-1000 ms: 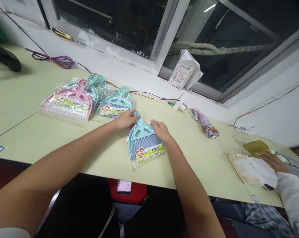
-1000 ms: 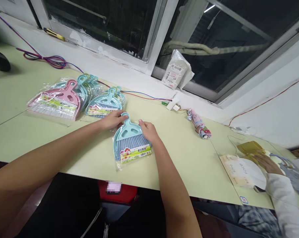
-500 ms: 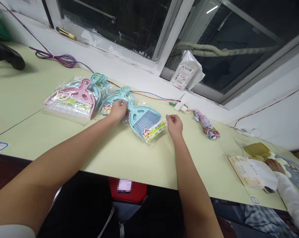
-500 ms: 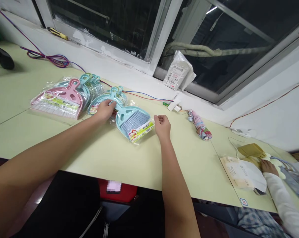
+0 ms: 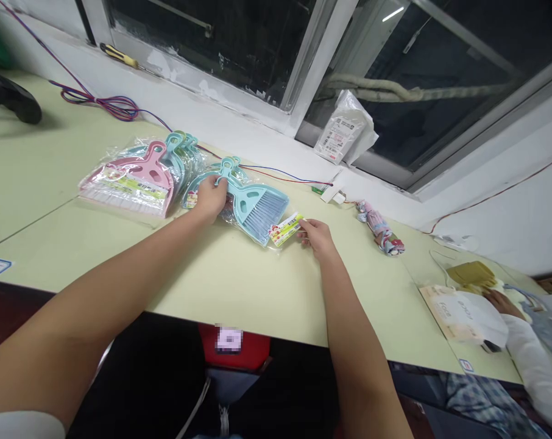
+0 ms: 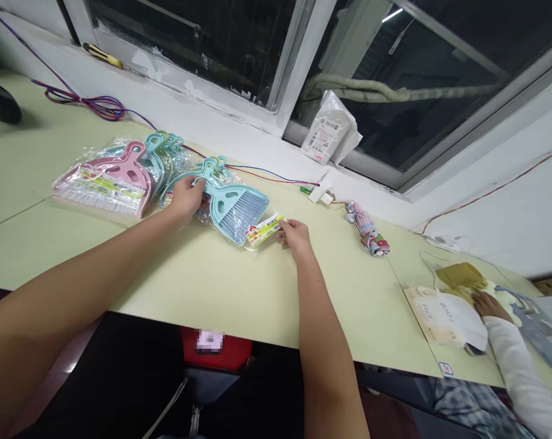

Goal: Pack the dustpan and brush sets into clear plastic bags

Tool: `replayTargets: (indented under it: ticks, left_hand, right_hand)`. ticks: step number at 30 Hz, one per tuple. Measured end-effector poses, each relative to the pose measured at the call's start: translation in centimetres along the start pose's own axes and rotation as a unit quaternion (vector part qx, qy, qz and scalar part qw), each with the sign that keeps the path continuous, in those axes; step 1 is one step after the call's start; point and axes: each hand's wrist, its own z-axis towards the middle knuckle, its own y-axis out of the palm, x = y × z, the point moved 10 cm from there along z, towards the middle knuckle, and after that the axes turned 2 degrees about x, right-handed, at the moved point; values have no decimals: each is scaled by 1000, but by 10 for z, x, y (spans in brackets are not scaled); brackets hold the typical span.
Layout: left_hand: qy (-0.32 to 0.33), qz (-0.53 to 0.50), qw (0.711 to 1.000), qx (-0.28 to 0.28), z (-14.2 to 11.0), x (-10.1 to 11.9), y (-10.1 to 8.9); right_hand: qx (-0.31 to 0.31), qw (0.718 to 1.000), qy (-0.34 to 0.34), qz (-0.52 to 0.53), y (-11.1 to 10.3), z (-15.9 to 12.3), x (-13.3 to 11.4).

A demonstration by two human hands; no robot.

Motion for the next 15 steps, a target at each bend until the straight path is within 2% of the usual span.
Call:
replayTargets:
  ticks: [5,8,11,13,15]
  left_hand:
    - [0,-22,999,28,1,5,-8]
    - [-1,-43,998,43,1,7,-12]
    - [15,-55,996,65,2,12,-17]
    - [28,-56,995,77,2,15,-20]
    - [38,-56,994,81,2,17,-21]
  right_hand:
    - [148,988,-7,47,-51,16,8]
    - [218,976,-11,15,-74,20,15]
    - [237,962,-35,-135,-82,21,12]
    - [231,937,-64,-255,-79,19,4]
    - [219,914,-83,-331,-73,15,-3]
